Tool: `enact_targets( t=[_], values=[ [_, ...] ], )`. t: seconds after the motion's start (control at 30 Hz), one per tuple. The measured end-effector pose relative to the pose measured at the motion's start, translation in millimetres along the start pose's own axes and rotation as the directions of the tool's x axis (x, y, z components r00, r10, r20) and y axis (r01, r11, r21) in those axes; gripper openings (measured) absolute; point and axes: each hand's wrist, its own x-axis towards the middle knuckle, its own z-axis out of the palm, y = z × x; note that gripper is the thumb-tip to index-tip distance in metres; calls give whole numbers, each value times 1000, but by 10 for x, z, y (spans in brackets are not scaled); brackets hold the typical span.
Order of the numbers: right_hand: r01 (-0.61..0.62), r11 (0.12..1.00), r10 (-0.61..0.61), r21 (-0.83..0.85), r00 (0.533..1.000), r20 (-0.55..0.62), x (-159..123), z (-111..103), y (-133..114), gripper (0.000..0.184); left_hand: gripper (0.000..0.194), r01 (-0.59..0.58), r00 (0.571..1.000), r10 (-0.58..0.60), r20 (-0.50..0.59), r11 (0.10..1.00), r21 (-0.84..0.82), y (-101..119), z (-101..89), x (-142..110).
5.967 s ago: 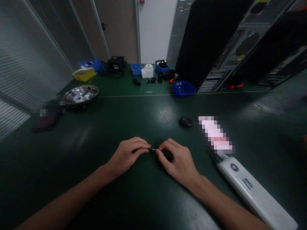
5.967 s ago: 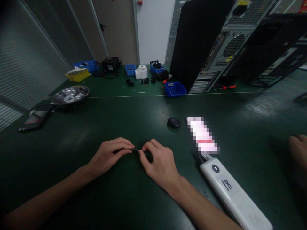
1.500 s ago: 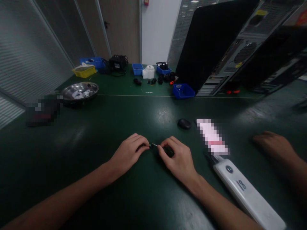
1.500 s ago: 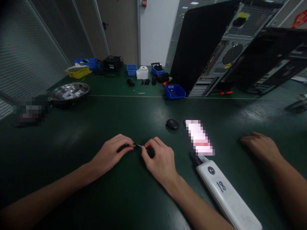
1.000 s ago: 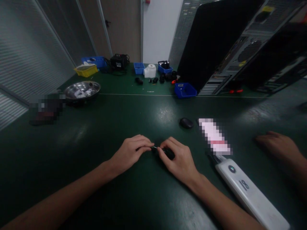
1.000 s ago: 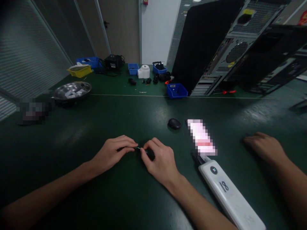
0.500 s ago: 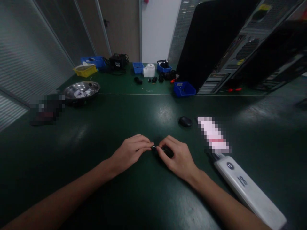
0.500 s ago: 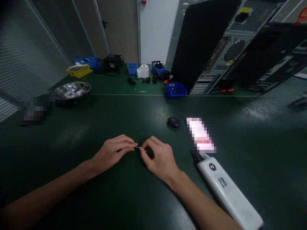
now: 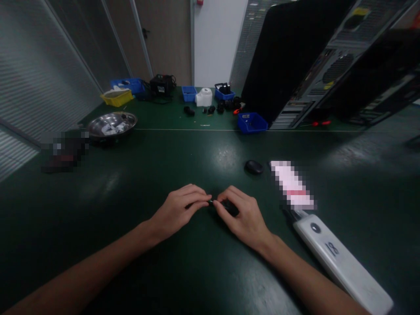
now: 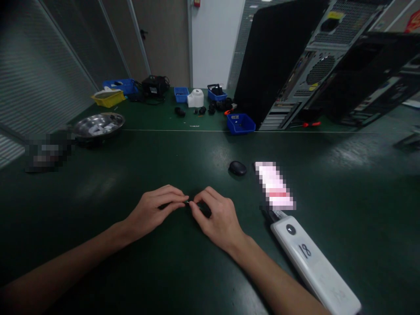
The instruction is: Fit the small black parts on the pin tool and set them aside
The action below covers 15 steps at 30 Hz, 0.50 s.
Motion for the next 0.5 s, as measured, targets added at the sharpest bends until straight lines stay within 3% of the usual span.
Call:
enact_targets(
  t=[0.2,0.33,0.5],
  values=[
    [-7,1000,7,-6,1000,-27,-3,-4,8,12,29,56,998,-57,9,998,12,24,-6,-1],
    [-65,994,60,-83,996,-59,3,-4,28,15,42,98,986,-120,120,980,176,52,-8,10],
    [-110,936,121,-334,993,12,1,-3,40,20,50,29,960,-136,246,917,397,94,26,42]
  ],
)
